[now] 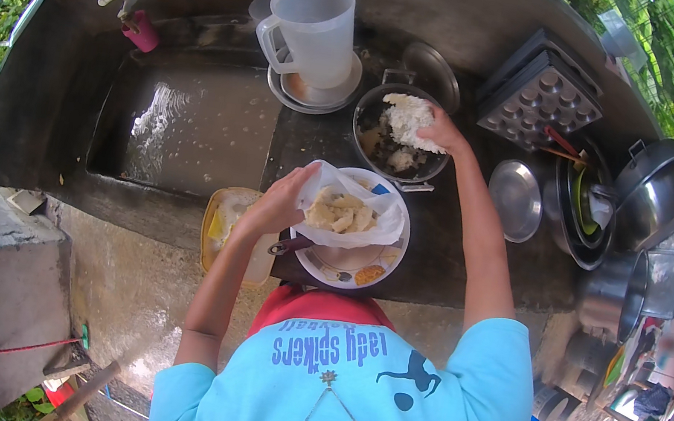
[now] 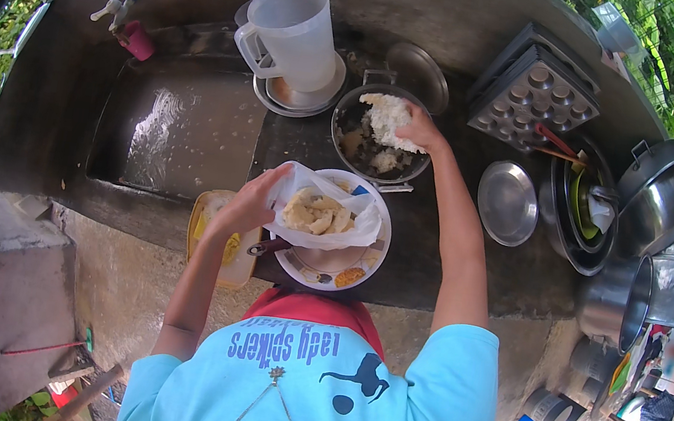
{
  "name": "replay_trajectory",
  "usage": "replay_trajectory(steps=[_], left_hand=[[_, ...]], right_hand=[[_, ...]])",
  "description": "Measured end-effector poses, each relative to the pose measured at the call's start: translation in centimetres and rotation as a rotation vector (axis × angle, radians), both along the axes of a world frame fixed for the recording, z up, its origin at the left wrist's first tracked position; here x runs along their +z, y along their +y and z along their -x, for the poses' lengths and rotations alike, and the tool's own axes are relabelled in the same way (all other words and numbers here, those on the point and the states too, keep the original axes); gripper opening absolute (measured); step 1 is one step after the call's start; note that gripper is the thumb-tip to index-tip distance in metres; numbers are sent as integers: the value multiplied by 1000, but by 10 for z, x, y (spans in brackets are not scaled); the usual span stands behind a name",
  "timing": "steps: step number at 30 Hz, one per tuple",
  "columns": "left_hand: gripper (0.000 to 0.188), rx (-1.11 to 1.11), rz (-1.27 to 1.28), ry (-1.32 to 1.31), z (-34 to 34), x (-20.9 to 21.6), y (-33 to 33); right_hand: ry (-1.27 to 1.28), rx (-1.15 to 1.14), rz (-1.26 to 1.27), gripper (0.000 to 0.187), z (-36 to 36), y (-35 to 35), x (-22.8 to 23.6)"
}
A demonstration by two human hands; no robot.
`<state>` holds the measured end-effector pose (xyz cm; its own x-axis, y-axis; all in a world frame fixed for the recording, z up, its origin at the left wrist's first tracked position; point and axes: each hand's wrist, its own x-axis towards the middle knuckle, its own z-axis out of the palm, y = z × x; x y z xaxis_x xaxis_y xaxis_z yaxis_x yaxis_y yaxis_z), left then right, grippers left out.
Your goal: The person transfers food scraps from a plate into a pot, then rinses the plate and a metal bowl under running water at an outdoor sink. The person scrubs the pot with a sponge and rinses it thoroughly.
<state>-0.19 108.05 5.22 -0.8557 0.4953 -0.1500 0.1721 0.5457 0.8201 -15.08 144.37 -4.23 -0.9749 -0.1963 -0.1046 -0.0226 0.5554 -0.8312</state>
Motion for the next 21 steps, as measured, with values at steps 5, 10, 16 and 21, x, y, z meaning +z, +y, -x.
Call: replay_trajectory(steps=[5,10,16,21], left_hand=[[82,2,20,-31,-2,3,0],[80,-2,17,-54,-6,7,-3],[82,6,9,-42,-7,-1,-4],[82,4,25,-3,-4,-4,-5]], right_hand=[[-142,13,-285,82,0,-17,-14],[-327,88,-583,103,0,-38,-33],[-301,2,-504,101,8,-44,-41],[-281,-15,-410,79,2,-30,-31]])
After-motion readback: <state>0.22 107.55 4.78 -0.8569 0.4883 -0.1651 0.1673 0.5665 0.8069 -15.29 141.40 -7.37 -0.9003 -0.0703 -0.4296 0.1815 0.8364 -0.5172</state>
